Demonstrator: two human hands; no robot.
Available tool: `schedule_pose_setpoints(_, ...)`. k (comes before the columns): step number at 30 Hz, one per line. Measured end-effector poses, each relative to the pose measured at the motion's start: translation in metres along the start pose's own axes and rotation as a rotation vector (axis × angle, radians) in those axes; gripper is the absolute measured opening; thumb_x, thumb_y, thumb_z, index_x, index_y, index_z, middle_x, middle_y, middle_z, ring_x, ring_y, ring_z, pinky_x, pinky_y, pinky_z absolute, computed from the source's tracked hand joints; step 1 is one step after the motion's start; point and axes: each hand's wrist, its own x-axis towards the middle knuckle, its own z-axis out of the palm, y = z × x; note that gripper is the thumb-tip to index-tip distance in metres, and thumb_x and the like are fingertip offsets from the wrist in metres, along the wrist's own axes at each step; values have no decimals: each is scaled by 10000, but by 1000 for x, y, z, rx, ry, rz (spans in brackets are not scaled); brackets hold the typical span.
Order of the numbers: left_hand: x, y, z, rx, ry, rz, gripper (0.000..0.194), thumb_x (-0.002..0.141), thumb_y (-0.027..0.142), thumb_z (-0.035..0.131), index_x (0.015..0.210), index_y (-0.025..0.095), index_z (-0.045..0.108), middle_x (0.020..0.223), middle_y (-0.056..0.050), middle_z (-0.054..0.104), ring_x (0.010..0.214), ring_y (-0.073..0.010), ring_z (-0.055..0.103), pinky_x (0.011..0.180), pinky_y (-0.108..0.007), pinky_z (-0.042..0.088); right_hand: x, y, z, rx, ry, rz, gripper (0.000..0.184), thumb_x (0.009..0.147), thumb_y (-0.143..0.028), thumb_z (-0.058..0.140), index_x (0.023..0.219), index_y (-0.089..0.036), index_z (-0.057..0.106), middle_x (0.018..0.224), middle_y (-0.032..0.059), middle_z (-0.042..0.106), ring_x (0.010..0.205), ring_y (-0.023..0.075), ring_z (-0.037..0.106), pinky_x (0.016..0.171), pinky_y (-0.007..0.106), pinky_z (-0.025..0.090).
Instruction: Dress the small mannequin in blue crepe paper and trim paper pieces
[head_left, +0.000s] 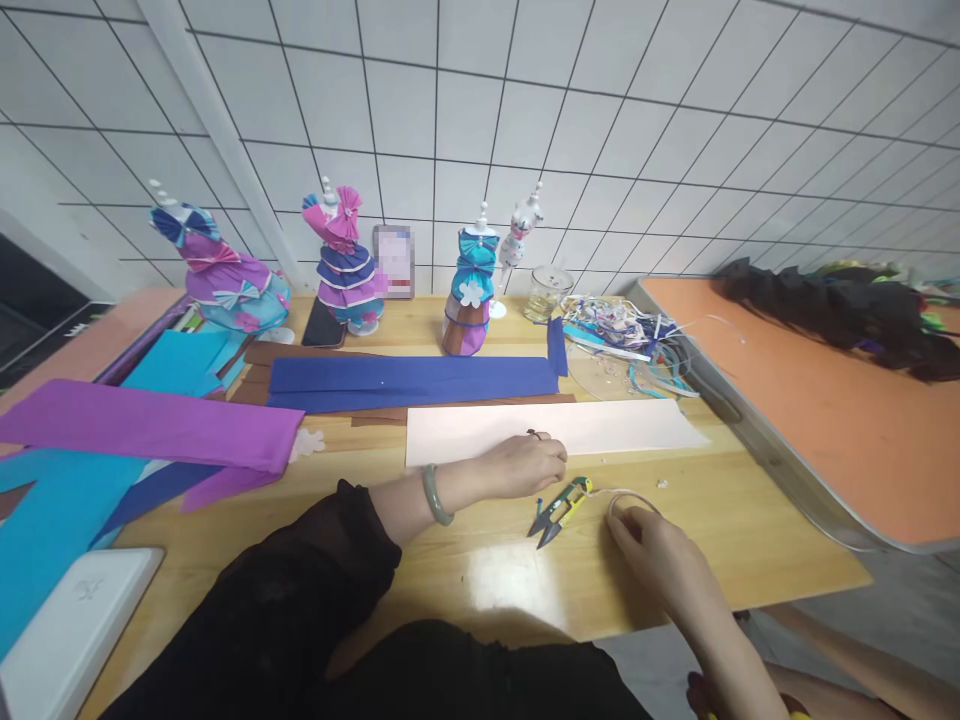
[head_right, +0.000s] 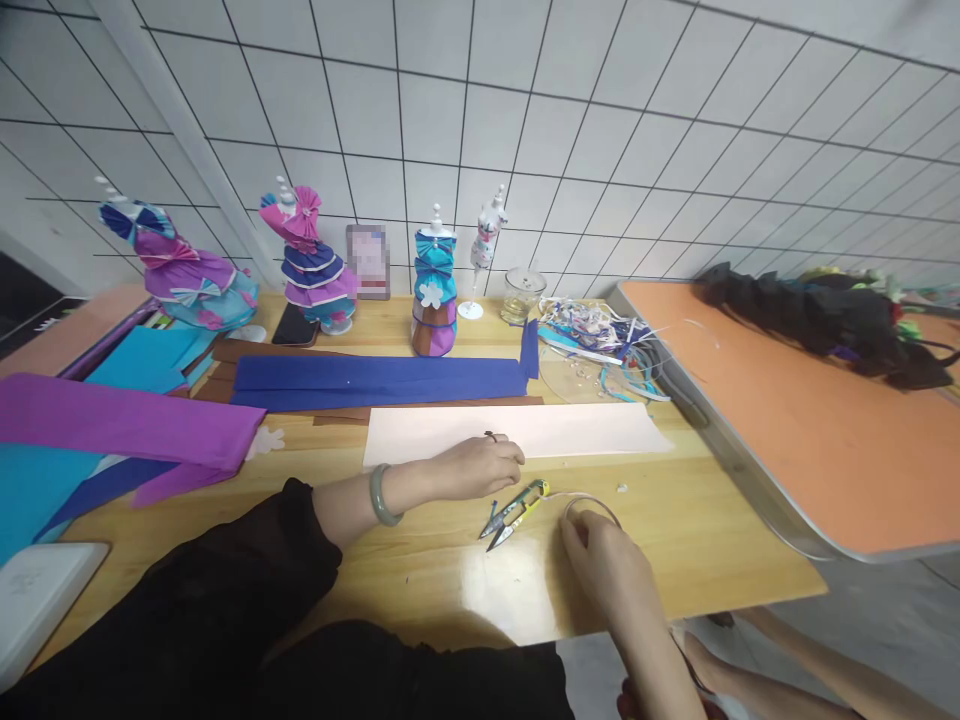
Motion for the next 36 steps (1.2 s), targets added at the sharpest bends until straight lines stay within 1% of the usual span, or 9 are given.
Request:
schedule_pose_setpoints(7, -1, -4, -16, -447, -59, -162, 162, 845, 181, 483, 872, 160, 642, 853, -27, 669, 757, -108, 590, 695, -215, 414, -2, 0, -1, 5, 107, 41, 306, 852, -440, 358, 689, -244, 528, 702, 59, 669, 691, 250, 638, 565, 303, 380)
schedule_pose_setpoints(9, -2, -3, -19, -520, -52, -192, 159, 822, 172, 494, 863, 151, 646, 834, -25, 668, 726, -97, 585, 671, -203, 411, 1, 2, 2, 63, 162, 56, 278, 836, -467, 391, 822, -236, 546, 739, 61, 679, 678, 253, 644, 547, 305, 381)
schedule_pose_setpoints(12, -2, 0, -21, -585, -68, -278, 168, 793, 183, 510, 877, 151, 652, 832, -18, 668, 719, -92, 583, 649, -190, 410, 6, 4, 7, 160, 233, 48, 401, 831, -483, 401, 1087, -192, 506, 781, 70, 684, 661, 255, 651, 530, 308, 390)
schedule_pose_setpoints(15, -2, 3, -23, -589, -77, -340, 270, 783, 301, 554, 989, 155, 650, 855, -24, 672, 717, -103, 581, 637, -196, 409, 10, 2, 6, 180, 242, -22, 517, 852, -441, 374, 1278, -150, 418, 758, 71, 682, 655, 250, 654, 550, 310, 406)
schedule_pose_setpoints(17, -2, 4, -24, -566, -82, -350, 349, 783, 365, 556, 1048, 158, 648, 851, -28, 674, 696, -107, 573, 625, -200, 401, 12, 1, 4, 165, 231, -56, 518, 873, -419, 347, 1321, -166, 400, 775, 74, 691, 676, 248, 658, 572, 312, 420)
schedule_pose_setpoints(22, -3, 1, -24, -544, -140, -357, 272, 797, 336, 524, 939, 191, 704, 812, -10, 692, 651, -99, 568, 584, -195, 370, 21, 7, 3, 218, 187, -171, 366, 890, -418, 349, 1044, -208, 605, 1018, 98, 693, 901, 264, 644, 730, 339, 452)
schedule_pose_setpoints(26, -4, -3, -23, -513, -137, -366, 215, 772, 274, 528, 834, 190, 716, 752, -5, 687, 623, -103, 563, 566, -203, 356, 29, 14, 6, 309, 186, -260, 332, 869, -426, 416, 990, -193, 621, 1044, 111, 677, 930, 258, 627, 791, 348, 451)
schedule_pose_setpoints(31, -4, -5, -26, -458, -103, -383, 187, 735, 252, 535, 773, 189, 707, 737, -1, 677, 619, -107, 552, 574, -212, 351, 31, 16, 3, 304, 152, -337, 269, 865, -412, 436, 853, -210, 612, 908, 96, 661, 816, 241, 615, 739, 342, 452)
schedule_pose_setpoints(36, -4, -4, -28, -475, -104, -416, 194, 723, 252, 521, 772, 189, 698, 746, -3, 671, 639, -108, 545, 572, -205, 350, 36, 17, 0, 342, 204, -380, 285, 855, -421, 449, 728, -209, 591, 766, 72, 582, 732, 217, 571, 701, 337, 450)
